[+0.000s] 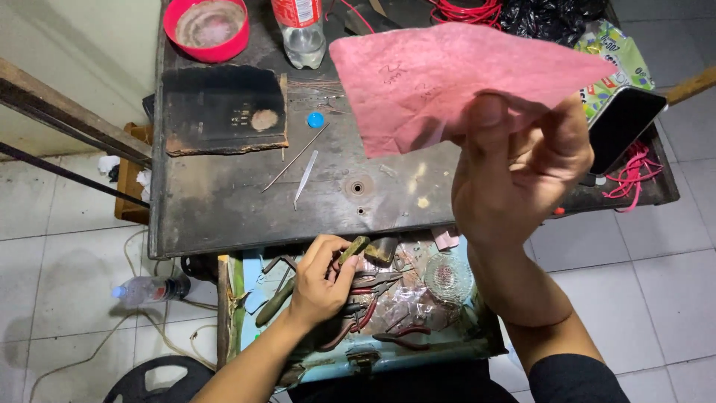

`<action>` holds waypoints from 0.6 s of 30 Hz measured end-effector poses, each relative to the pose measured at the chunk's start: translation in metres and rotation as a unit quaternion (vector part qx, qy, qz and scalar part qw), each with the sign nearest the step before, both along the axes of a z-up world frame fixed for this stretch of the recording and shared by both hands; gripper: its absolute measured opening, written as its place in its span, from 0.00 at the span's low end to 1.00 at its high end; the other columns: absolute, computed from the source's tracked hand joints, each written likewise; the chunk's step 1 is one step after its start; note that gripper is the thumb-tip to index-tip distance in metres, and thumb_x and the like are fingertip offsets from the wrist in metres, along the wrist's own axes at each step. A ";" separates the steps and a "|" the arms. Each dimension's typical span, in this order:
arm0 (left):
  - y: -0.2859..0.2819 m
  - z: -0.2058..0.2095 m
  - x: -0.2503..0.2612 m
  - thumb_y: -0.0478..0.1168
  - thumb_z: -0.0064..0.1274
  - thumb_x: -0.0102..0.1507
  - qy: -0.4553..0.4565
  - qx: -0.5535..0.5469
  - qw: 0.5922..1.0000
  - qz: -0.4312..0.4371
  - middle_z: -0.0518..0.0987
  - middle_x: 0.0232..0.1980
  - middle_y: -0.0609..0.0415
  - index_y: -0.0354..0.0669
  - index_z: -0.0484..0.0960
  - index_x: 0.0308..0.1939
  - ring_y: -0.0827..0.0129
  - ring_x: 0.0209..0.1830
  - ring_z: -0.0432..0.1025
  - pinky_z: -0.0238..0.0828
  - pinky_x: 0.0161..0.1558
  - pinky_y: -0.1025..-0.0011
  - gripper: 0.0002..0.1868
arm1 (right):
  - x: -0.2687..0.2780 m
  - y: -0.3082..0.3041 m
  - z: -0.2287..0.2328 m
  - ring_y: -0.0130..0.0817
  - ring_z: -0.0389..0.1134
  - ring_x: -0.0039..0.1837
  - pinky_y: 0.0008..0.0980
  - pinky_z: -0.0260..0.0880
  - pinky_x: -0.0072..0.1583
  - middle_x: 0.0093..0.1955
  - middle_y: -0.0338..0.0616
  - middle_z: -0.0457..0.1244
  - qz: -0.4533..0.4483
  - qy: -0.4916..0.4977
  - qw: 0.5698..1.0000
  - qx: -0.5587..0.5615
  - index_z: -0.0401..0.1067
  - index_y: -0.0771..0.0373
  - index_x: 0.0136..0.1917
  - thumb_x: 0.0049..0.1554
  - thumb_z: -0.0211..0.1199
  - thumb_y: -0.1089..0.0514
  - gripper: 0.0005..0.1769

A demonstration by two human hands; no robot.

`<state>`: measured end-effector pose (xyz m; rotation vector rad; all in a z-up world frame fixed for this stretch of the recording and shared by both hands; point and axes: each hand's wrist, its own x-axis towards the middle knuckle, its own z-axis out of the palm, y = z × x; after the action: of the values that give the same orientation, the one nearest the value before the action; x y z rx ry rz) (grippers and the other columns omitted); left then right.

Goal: Filing a metal rod, using pliers to manipulate wire, and searching through a tool drawer for components at a workbench.

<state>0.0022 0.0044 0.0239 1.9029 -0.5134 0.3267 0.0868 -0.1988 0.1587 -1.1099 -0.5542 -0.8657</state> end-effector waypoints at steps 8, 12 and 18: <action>0.011 0.013 -0.005 0.36 0.52 0.64 -0.023 -0.032 0.999 0.036 0.74 0.45 0.39 0.28 0.78 0.43 0.54 0.44 0.73 0.73 0.48 0.64 0.11 | -0.062 -0.014 -0.025 0.31 0.62 0.54 0.26 0.63 0.56 0.57 0.43 0.61 -0.117 0.296 0.906 -0.278 0.67 0.64 0.60 0.58 0.66 0.58 0.19; 0.019 0.009 -0.003 0.36 0.50 0.65 -0.024 -0.044 0.994 0.099 0.75 0.45 0.39 0.30 0.78 0.44 0.54 0.47 0.72 0.73 0.50 0.63 0.10 | -0.106 -0.033 -0.124 0.27 0.71 0.48 0.25 0.73 0.44 0.47 0.40 0.72 0.094 0.653 0.702 -0.268 0.71 0.46 0.65 0.52 0.70 0.61 0.28; 0.013 0.010 -0.004 0.38 0.50 0.65 0.019 -0.008 0.996 0.084 0.75 0.45 0.39 0.32 0.78 0.45 0.57 0.44 0.73 0.71 0.43 0.68 0.11 | -0.140 -0.040 -0.164 0.31 0.69 0.46 0.28 0.56 0.63 0.47 0.27 0.73 0.046 0.654 0.628 -0.420 0.71 0.40 0.66 0.54 0.68 0.44 0.26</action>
<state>-0.0021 0.0173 0.0339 1.9367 -0.3256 0.4030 -0.0528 -0.2384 -0.0055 -2.1655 0.3236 0.5528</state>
